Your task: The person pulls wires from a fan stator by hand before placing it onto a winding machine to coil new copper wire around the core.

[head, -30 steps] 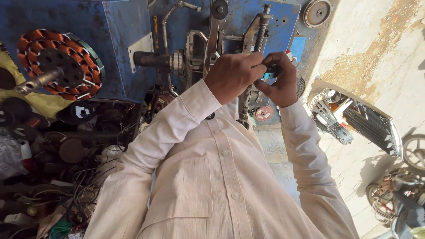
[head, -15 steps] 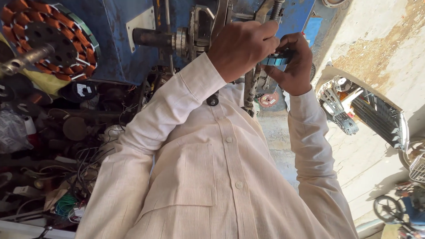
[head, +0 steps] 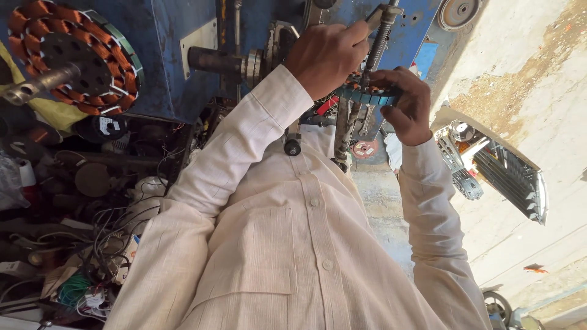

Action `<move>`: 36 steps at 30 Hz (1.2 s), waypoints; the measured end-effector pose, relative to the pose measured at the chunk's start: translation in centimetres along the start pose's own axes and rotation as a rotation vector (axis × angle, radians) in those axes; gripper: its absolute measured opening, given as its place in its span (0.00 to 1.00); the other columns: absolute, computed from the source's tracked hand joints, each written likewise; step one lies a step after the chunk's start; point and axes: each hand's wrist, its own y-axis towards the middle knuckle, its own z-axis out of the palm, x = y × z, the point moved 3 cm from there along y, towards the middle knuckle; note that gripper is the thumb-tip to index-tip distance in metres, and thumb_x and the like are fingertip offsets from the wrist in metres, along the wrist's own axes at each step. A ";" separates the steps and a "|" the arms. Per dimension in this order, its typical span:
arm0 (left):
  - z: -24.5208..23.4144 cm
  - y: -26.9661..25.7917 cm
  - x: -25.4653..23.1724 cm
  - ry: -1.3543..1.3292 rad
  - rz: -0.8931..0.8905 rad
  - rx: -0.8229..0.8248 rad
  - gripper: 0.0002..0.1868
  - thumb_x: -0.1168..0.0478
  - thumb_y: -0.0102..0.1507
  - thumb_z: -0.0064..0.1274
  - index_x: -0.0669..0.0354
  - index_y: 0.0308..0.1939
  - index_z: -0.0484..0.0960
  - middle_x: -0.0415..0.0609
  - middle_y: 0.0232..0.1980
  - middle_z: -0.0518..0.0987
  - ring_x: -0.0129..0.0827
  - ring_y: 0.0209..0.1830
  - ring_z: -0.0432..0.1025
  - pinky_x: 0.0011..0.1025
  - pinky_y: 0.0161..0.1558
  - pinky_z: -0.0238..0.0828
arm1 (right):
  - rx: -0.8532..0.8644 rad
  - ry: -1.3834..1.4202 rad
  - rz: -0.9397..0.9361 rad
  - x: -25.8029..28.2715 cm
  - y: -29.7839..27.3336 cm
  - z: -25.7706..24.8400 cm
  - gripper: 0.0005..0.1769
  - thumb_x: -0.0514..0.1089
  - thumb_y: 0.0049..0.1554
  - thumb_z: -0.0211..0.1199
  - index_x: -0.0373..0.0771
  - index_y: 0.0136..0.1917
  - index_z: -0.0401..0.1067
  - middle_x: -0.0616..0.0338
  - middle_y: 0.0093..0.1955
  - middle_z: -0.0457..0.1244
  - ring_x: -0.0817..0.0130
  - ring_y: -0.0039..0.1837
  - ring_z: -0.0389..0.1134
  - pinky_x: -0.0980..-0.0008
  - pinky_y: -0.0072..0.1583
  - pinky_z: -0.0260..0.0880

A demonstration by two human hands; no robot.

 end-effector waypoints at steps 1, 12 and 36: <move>-0.2 0.0 -0.1 -0.001 0.008 0.018 0.05 0.65 0.58 0.63 0.59 0.32 0.81 0.46 0.38 0.75 0.34 0.32 0.77 0.34 0.33 0.76 | -0.006 0.122 0.072 0.3 0.3 -0.1 0.34 0.33 0.44 0.55 0.29 0.66 0.72 0.53 0.53 0.65 0.66 0.58 0.70 0.72 0.64 0.70; -0.5 0.0 -0.2 0.041 0.013 0.063 0.06 0.65 0.57 0.63 0.59 0.33 0.80 0.45 0.37 0.73 0.32 0.32 0.76 0.33 0.33 0.76 | 0.316 0.062 0.277 1.0 5.3 -2.5 0.16 0.29 0.62 0.54 0.29 0.62 0.75 0.49 0.51 0.71 0.69 0.52 0.73 0.72 0.56 0.74; -0.5 0.2 -0.2 0.019 0.012 0.113 0.08 0.67 0.60 0.64 0.59 0.35 0.78 0.44 0.37 0.70 0.29 0.32 0.75 0.30 0.34 0.76 | 0.246 -0.541 0.021 1.2 4.9 -4.1 0.04 0.33 0.60 0.69 0.35 0.50 0.79 0.52 0.45 0.69 0.59 0.44 0.70 0.64 0.45 0.68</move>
